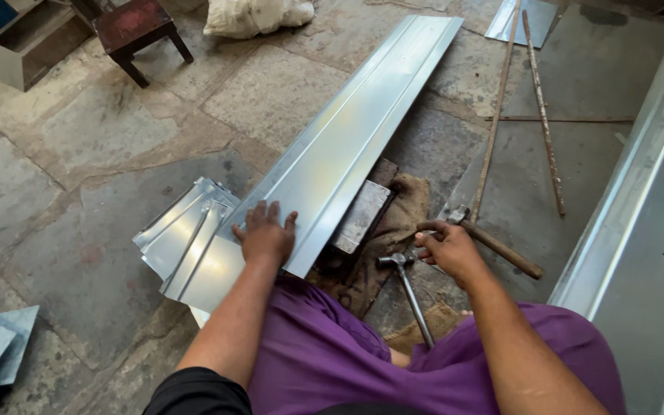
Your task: The person hammers the edges of long metal sheets on a metal block. They pick up sheets from a stack, position the edges, use a hammer to bend or flatten sections, and move finished sheets aside.
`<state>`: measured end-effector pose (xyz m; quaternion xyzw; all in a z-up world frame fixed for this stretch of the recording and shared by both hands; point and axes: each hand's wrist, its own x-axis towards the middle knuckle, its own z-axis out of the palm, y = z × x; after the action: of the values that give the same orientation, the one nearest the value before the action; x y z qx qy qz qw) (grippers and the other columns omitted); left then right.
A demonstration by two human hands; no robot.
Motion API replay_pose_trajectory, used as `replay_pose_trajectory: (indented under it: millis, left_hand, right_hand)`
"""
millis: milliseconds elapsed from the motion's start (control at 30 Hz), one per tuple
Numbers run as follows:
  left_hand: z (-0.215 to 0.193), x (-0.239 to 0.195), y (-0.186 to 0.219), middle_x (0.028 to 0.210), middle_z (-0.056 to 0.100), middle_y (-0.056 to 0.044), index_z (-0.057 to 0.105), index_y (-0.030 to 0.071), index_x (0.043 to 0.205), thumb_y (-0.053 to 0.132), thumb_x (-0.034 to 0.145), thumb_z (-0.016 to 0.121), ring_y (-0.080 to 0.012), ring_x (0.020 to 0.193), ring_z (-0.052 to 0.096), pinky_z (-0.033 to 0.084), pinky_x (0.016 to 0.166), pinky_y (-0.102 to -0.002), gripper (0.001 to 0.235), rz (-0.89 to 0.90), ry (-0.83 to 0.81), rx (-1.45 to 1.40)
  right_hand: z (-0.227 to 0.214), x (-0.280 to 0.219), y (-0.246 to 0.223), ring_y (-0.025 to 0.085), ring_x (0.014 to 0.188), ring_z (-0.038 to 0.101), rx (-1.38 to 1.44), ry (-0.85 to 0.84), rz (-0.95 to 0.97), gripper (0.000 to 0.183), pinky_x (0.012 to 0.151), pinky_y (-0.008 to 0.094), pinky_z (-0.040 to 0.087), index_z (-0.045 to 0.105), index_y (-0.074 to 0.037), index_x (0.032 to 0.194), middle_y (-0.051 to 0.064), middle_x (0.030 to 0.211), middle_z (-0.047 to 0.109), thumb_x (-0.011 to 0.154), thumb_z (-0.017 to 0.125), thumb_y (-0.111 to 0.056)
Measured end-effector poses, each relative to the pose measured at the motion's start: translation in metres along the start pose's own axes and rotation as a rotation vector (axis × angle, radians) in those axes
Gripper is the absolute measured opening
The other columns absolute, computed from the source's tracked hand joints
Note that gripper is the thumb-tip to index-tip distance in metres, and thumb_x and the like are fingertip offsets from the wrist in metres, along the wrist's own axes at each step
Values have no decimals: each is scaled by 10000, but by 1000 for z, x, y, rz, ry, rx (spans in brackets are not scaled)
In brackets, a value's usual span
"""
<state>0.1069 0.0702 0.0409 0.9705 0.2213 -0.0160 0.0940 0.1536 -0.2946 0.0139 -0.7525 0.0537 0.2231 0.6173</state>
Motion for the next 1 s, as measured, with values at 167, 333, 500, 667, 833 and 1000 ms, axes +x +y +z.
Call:
replay_pose_trajectory:
  millis: [167, 333, 500, 667, 833, 1000]
  left_hand:
    - [28, -3, -7, 1606, 355, -61, 439, 214, 1495, 577, 1027, 367, -308, 1521, 259, 112, 1176, -705, 597, 59, 88, -14]
    - [47, -3, -4, 1585, 372, -64, 476, 222, 1435, 535, 1032, 376, -360, 1508, 251, 123, 1160, -715, 520, 87, 88, -66]
    - [51, 16, 5, 1592, 383, -42, 464, 234, 1443, 510, 1056, 346, -367, 1528, 253, 125, 1183, -729, 490, 109, 39, -82]
    - [50, 37, 29, 1581, 307, -96, 414, 192, 1462, 483, 1043, 319, -402, 1475, 190, 80, 1109, -758, 519, 162, 129, -49]
    - [44, 39, 47, 1618, 282, -72, 395, 216, 1478, 472, 1052, 286, -396, 1529, 157, 66, 1158, -746, 510, 59, -76, -121]
    - [42, 60, 56, 1593, 302, -96, 402, 193, 1456, 458, 1066, 274, -409, 1518, 169, 59, 1156, -748, 488, 55, -35, -141]
  right_hand:
    - [25, 16, 0, 182, 729, 705, -82, -9, 68, 368, 639, 316, 575, 651, -25, 1291, 121, 973, 759, 949, 690, -158]
    - [55, 21, 12, 159, 721, 703, -243, -35, 137, 413, 630, 299, 578, 653, -64, 1329, 134, 982, 768, 939, 715, -183]
    - [60, 28, 34, 155, 690, 711, -314, -61, 149, 442, 585, 302, 550, 646, -86, 1353, 127, 982, 768, 928, 721, -183]
    - [64, 47, 58, 168, 690, 700, -219, -5, 236, 392, 596, 325, 567, 661, -63, 1299, 117, 992, 771, 924, 709, -167]
    - [66, 66, 97, 257, 856, 752, -725, 52, 273, 381, 795, 386, 572, 714, -88, 1211, 162, 1039, 791, 914, 753, -323]
    - [67, 71, 134, 351, 1068, 702, -937, 50, 278, 504, 927, 437, 546, 669, -89, 1229, 189, 1162, 741, 853, 807, -395]
